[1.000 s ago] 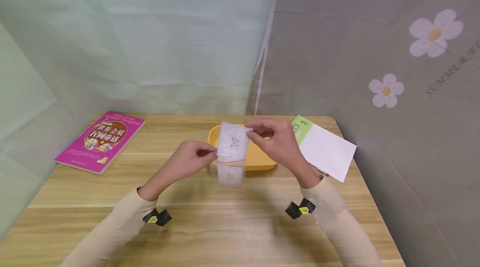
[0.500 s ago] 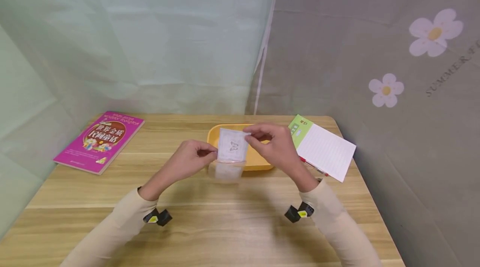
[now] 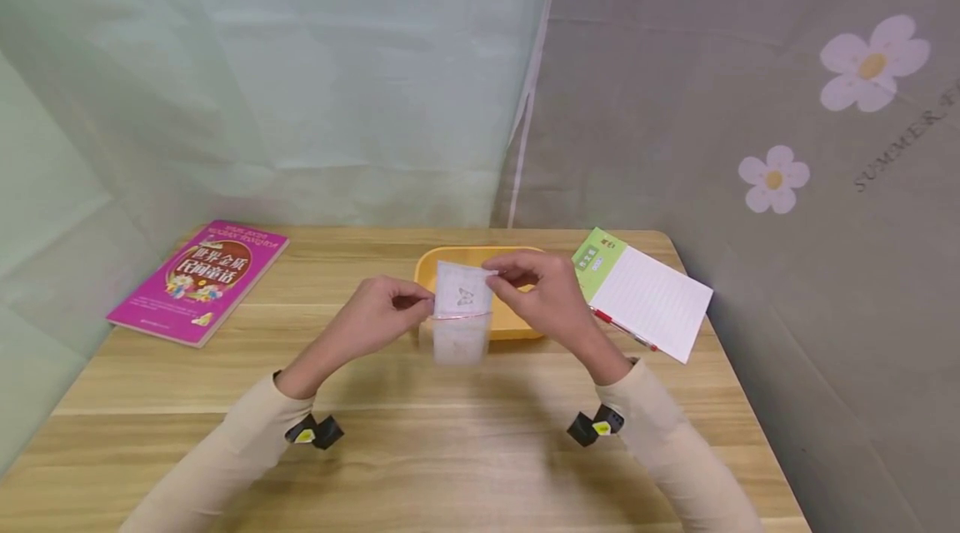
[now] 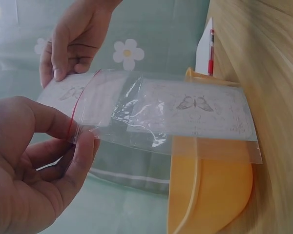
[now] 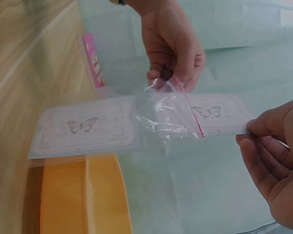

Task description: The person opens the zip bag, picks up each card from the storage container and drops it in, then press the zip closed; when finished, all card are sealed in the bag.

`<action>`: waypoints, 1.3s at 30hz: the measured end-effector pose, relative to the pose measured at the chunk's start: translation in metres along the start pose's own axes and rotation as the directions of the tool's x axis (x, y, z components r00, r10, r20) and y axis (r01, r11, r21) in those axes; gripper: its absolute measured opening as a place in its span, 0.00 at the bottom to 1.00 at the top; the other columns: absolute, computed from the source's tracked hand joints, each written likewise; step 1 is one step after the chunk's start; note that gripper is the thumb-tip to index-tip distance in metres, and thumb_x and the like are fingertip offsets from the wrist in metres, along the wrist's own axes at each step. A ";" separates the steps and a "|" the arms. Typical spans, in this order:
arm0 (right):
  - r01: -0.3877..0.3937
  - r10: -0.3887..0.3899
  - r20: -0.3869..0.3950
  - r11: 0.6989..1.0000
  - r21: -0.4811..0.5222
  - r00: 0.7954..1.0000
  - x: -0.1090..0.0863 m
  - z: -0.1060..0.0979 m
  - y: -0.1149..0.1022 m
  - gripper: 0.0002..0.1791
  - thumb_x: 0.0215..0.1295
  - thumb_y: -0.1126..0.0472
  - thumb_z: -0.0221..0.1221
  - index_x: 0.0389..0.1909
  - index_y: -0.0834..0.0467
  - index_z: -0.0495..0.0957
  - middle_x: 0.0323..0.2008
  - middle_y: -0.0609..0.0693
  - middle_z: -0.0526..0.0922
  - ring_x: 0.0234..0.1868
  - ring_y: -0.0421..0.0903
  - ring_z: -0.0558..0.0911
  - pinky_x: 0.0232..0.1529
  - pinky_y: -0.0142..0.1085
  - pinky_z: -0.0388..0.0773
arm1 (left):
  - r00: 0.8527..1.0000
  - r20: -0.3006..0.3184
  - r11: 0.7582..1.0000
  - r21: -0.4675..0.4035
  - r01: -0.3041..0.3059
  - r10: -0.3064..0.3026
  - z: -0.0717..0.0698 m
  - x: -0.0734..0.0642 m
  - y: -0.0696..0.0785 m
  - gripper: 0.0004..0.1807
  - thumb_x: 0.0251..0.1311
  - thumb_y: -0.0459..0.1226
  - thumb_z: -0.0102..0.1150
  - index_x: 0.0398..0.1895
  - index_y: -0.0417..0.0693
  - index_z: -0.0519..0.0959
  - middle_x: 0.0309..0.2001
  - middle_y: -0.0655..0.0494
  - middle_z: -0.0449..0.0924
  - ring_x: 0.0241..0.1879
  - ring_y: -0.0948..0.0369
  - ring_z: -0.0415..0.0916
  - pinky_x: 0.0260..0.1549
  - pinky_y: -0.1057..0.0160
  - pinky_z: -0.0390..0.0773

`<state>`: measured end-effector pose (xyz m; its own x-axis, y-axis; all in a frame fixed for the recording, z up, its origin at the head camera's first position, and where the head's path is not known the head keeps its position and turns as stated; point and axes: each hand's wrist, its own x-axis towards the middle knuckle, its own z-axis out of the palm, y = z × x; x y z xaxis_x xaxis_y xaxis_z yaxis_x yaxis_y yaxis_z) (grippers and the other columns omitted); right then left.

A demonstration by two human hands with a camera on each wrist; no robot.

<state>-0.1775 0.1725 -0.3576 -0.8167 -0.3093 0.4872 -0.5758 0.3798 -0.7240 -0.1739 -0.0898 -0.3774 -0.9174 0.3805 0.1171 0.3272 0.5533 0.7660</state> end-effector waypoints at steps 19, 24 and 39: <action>-0.035 0.037 0.078 0.999 -0.030 0.996 -0.012 0.015 0.010 0.06 0.65 0.66 0.68 0.40 0.56 0.90 0.38 0.47 0.89 0.35 0.40 0.86 0.38 0.36 0.85 | 1.000 -0.011 1.000 -0.030 -0.005 0.005 -0.002 -0.001 -0.001 0.08 0.67 0.38 0.61 0.37 0.46 0.89 0.33 0.58 0.86 0.30 0.62 0.79 0.33 0.61 0.81; -0.043 0.046 0.094 0.999 -0.032 0.995 -0.015 0.018 0.012 0.06 0.65 0.65 0.68 0.40 0.56 0.90 0.39 0.47 0.90 0.35 0.40 0.86 0.38 0.39 0.86 | 1.000 -0.010 0.999 -0.032 -0.022 0.021 -0.002 -0.001 -0.002 0.09 0.68 0.38 0.61 0.36 0.46 0.89 0.33 0.58 0.86 0.30 0.62 0.79 0.33 0.61 0.81; -0.044 0.046 0.085 0.999 -0.032 0.995 -0.012 0.014 0.014 0.05 0.67 0.62 0.67 0.41 0.55 0.89 0.38 0.47 0.90 0.34 0.40 0.86 0.38 0.38 0.85 | 1.000 0.002 0.998 -0.058 -0.004 0.004 -0.003 -0.001 -0.004 0.08 0.68 0.40 0.64 0.40 0.48 0.90 0.36 0.58 0.87 0.33 0.64 0.82 0.36 0.62 0.83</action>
<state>-0.1753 0.1690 -0.3802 -0.8361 -0.3646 0.4099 -0.5407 0.4207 -0.7285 -0.1744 -0.0944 -0.3785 -0.9155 0.3842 0.1193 0.3175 0.5079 0.8008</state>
